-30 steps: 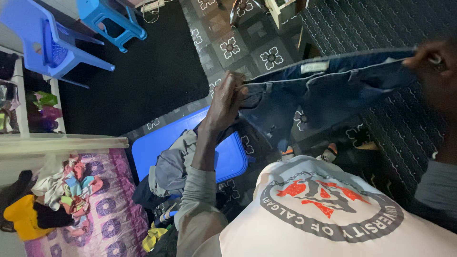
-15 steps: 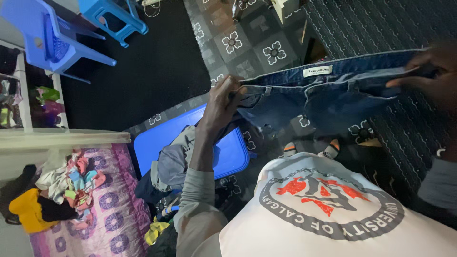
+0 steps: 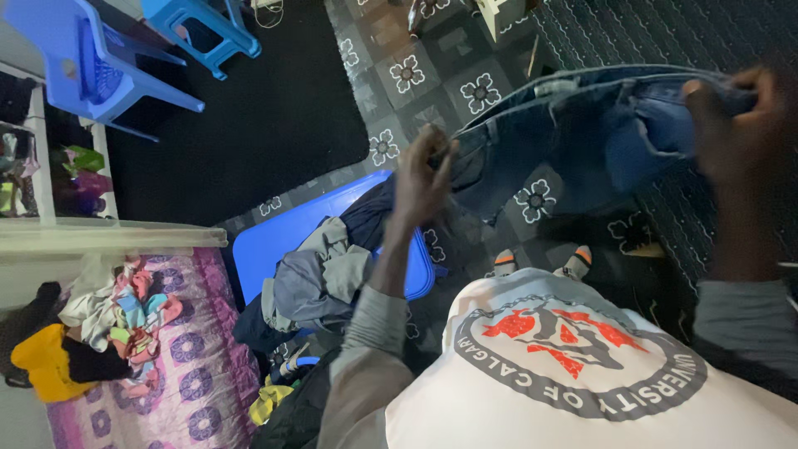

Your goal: The person irons a pair of blue jeans on a flat surface using a white iron, smoothing the fabric by hand and then folding the jeans into a compact bundle.

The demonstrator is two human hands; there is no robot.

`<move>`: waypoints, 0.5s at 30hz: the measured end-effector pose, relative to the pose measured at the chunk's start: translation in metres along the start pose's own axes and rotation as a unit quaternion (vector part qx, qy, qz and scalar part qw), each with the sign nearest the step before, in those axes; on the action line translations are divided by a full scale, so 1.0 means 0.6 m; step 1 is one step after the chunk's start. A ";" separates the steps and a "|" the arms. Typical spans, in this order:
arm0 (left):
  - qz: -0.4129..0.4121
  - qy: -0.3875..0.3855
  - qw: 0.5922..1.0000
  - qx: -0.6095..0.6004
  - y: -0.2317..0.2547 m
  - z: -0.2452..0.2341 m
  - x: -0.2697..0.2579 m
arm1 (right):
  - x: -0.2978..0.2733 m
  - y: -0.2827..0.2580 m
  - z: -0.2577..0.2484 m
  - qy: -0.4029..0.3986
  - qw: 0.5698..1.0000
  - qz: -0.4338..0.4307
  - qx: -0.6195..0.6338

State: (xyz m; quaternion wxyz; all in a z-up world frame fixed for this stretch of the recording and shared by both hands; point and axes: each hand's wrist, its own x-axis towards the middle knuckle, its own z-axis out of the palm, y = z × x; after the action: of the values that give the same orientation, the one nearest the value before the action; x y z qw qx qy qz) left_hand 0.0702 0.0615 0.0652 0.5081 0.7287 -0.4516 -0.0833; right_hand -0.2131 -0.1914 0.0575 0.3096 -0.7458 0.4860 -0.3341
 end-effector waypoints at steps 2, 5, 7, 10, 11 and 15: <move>0.013 0.044 0.999 0.016 0.009 0.042 -0.011 | -0.019 -0.025 0.017 -0.003 0.998 0.056 -0.024; -0.051 0.054 0.994 -0.082 0.050 0.108 -0.040 | -0.056 -0.042 0.047 0.005 0.995 -0.091 -0.026; -0.105 0.031 0.985 -0.132 0.092 0.145 -0.064 | -0.084 -0.067 0.063 -0.010 0.987 -0.159 -0.027; -0.004 0.087 0.994 -0.062 0.128 0.180 -0.062 | -0.128 -0.109 0.073 -0.088 0.989 -0.115 0.015; -0.005 0.087 0.994 -0.063 0.133 0.180 -0.064 | -0.135 -0.121 0.076 -0.075 0.986 -0.150 0.015; -0.019 0.121 0.988 -0.092 0.147 0.180 -0.068 | -0.131 -0.147 0.054 -0.116 0.973 -0.184 0.078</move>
State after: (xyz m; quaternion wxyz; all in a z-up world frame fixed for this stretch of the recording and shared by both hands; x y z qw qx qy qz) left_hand -0.0664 0.0135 0.0725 0.6225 0.6920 -0.3627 -0.0453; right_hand -0.1652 -0.0838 0.0925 0.3541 -0.8300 0.2732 -0.3332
